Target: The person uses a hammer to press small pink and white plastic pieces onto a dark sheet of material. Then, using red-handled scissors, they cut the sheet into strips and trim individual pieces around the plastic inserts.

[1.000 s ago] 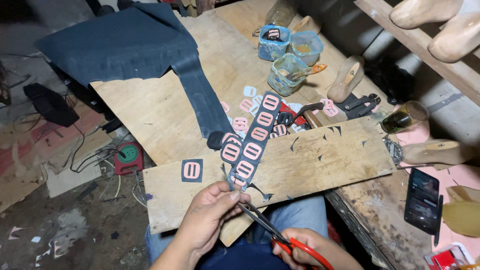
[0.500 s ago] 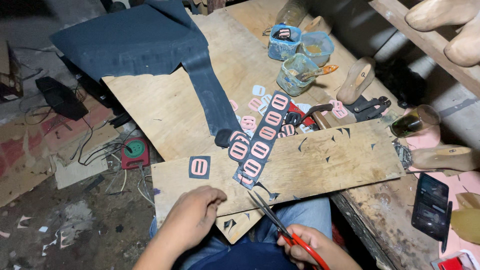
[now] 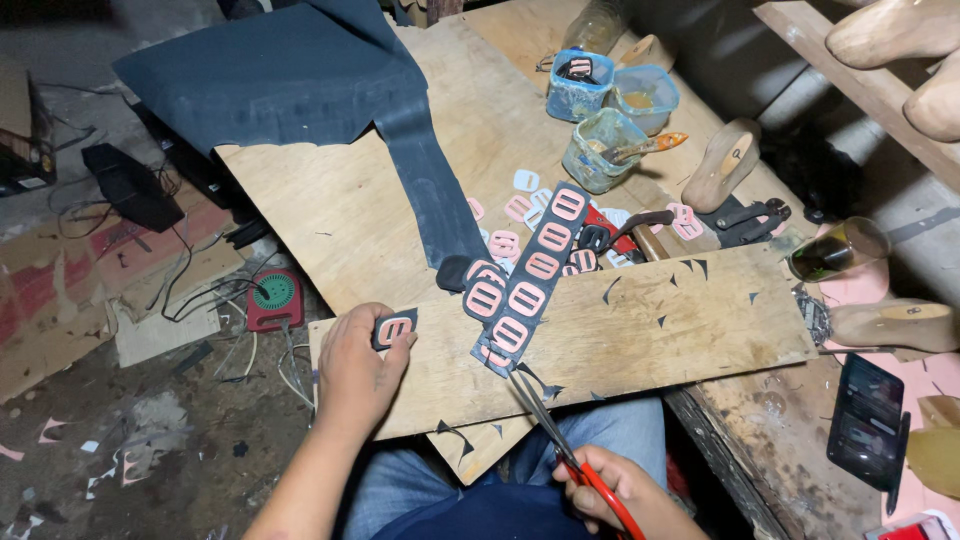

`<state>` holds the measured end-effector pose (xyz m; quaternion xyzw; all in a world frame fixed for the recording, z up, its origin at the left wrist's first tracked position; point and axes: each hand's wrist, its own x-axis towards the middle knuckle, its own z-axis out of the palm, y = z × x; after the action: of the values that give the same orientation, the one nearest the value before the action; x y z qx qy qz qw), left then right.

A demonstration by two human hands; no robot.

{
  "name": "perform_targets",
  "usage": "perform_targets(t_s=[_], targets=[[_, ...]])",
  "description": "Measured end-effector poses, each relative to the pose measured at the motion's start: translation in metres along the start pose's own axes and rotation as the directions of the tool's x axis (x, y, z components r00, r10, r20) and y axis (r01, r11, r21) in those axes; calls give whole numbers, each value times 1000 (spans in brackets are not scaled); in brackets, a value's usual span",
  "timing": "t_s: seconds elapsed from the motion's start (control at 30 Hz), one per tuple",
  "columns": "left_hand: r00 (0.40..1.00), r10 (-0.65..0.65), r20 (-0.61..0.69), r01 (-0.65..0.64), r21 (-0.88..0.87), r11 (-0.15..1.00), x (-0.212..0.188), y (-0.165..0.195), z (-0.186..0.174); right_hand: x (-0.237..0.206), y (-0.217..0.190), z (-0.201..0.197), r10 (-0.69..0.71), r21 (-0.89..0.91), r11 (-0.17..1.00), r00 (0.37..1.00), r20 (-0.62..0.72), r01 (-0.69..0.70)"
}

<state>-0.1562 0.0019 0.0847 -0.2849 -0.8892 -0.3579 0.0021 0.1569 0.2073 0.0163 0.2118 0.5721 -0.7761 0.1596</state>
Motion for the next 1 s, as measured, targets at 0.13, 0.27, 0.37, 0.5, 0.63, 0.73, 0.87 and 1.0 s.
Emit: perform_targets(t_s=[0.13,0.27,0.37,0.5,0.63,0.73,0.87,1.0], targets=[[924,-228,307,382,-720,579,-15,20,10,8,-4,10,-67,-26,998,997,-50,65],[809,-194,554,587,-769,254,-34,47,15,13,-19,26,-247,-140,962,965,-84,234],[777,-123,618,629,-749,208,-44,66,18,15,-36,36,-217,-174,964,972,-86,200],[750,-66,658,658,-734,166,-50,80,18,17,-51,47,-247,-153,961,964,-99,231],[751,-14,660,655,-742,143,-52,85,15,21,-51,50,-263,-88,963,958,-116,254],[754,2,656,650,-748,135,-53,87,17,23,-45,49,-302,14,952,948,-98,305],[736,-40,676,671,-720,175,-49,84,18,19,-38,46,-265,143,951,961,-78,274],[714,-20,700,676,-681,280,-44,77,15,9,-38,38,-153,93,982,983,-102,162]])
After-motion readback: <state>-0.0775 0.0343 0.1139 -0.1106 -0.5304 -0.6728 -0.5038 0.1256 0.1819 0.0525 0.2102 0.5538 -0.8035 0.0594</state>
